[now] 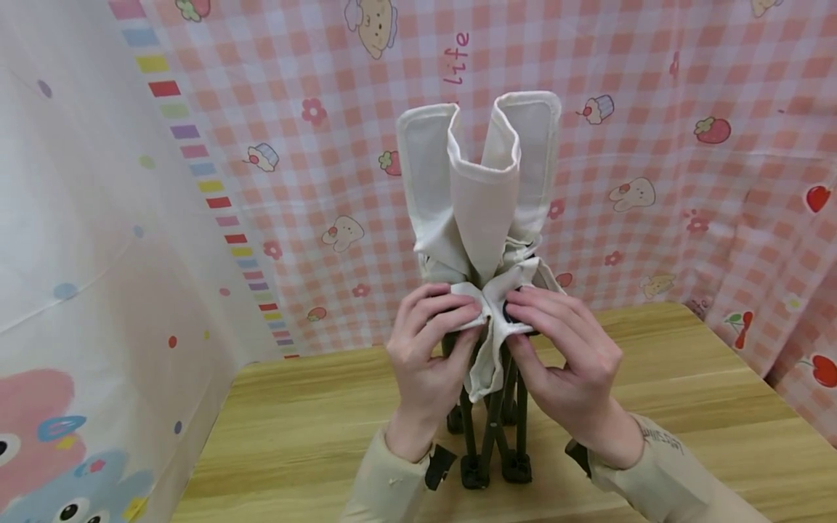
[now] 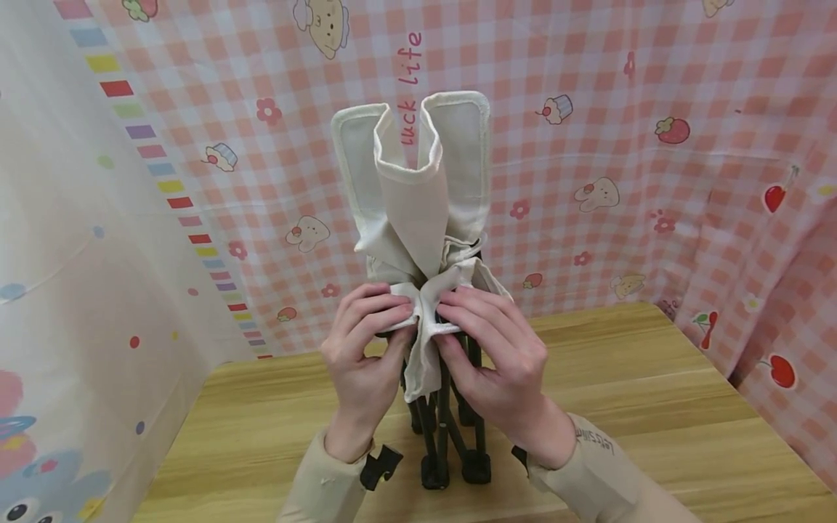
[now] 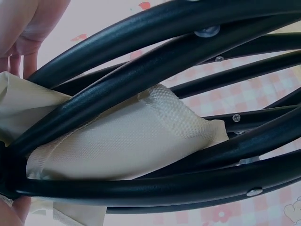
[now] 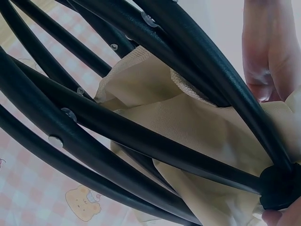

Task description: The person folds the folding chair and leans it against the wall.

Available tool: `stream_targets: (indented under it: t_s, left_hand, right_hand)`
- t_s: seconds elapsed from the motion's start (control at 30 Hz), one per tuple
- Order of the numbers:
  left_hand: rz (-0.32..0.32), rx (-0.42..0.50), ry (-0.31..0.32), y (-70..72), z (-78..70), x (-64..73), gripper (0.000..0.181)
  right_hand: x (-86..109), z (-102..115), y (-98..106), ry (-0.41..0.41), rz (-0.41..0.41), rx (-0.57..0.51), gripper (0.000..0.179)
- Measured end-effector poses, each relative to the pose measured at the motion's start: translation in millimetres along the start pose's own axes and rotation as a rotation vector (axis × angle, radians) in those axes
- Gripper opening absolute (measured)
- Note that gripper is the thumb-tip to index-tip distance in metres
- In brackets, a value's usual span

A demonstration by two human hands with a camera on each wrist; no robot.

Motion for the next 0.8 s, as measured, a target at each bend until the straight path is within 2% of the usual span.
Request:
stream_targets:
  t_s: [0.43, 0.8]
  left_hand:
    - [-0.001, -0.008, -0.026, -3.6, 2.0, 0.3, 0.012]
    - [-0.001, -0.006, -0.024, -1.4, 2.5, 1.9, 0.013]
  right_hand:
    - [1.7, -1.8, -1.6, 0.004, 0.0, 0.003, 0.037]
    - [2.2, -1.7, -2.5, 0.025, 0.011, 0.003, 0.037]
Point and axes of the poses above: each hand's wrist, its own x-axis away from the middle knuckle, its own y-axis out of the back of the hand, z = x × y, the point moved 4 cm from there along -x, towards the middle knuckle, and after that the axes turned 1 degree about -x, right-handed, at the moved point
